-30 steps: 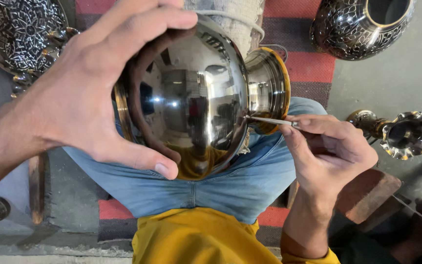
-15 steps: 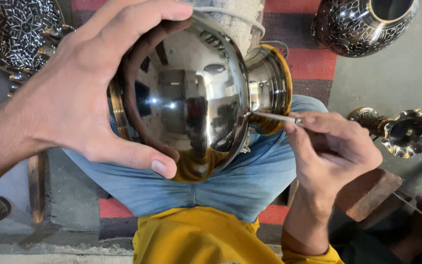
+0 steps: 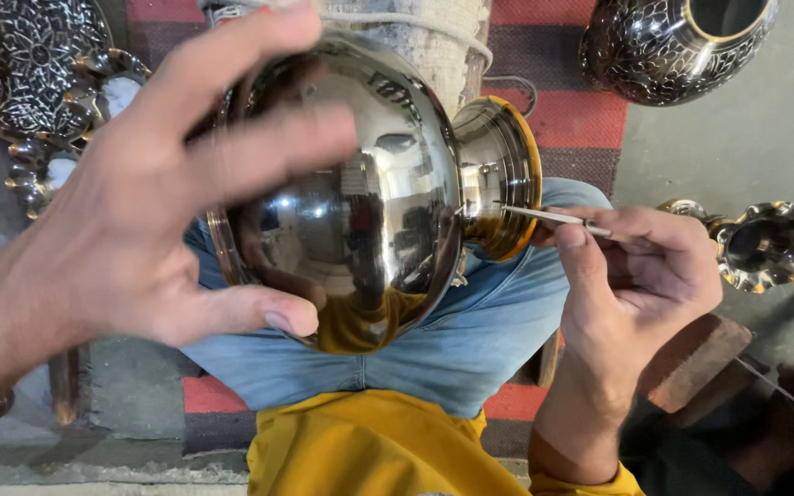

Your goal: The person sits on the floor and uses a small hand tool to engrave or polish the surface of a shiny metal vessel. They rotate the vessel to access different areas and continue the detailed work on the neck and body of the object.

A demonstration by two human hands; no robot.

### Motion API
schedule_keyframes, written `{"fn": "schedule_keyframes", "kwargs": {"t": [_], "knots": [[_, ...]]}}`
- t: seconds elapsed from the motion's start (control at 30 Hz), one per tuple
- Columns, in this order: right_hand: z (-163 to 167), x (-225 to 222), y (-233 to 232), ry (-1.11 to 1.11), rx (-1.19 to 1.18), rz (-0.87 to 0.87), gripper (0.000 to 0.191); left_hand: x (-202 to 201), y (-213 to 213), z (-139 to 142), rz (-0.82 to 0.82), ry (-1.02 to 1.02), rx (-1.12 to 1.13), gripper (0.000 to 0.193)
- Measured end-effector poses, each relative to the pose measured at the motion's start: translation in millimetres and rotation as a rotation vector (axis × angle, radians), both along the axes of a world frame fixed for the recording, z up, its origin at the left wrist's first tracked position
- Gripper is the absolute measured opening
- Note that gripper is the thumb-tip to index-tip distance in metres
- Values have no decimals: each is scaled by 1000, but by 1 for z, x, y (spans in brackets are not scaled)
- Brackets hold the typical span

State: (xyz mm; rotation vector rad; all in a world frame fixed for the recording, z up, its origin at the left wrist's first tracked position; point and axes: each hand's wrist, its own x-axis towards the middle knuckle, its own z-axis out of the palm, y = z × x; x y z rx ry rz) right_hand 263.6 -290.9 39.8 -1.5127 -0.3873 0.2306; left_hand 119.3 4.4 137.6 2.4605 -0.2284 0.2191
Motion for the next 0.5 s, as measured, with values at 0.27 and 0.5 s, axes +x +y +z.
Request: {"fn": "schedule_keyframes", "kwargs": {"t": [0.27,0.5], "knots": [[9,0,0,18,-48,68,20,-9,-4,-5,-83,-34,264,105],[12,4,4,-60,-104,78,20,-1,3,-16,-140,-67,244,117]]}}
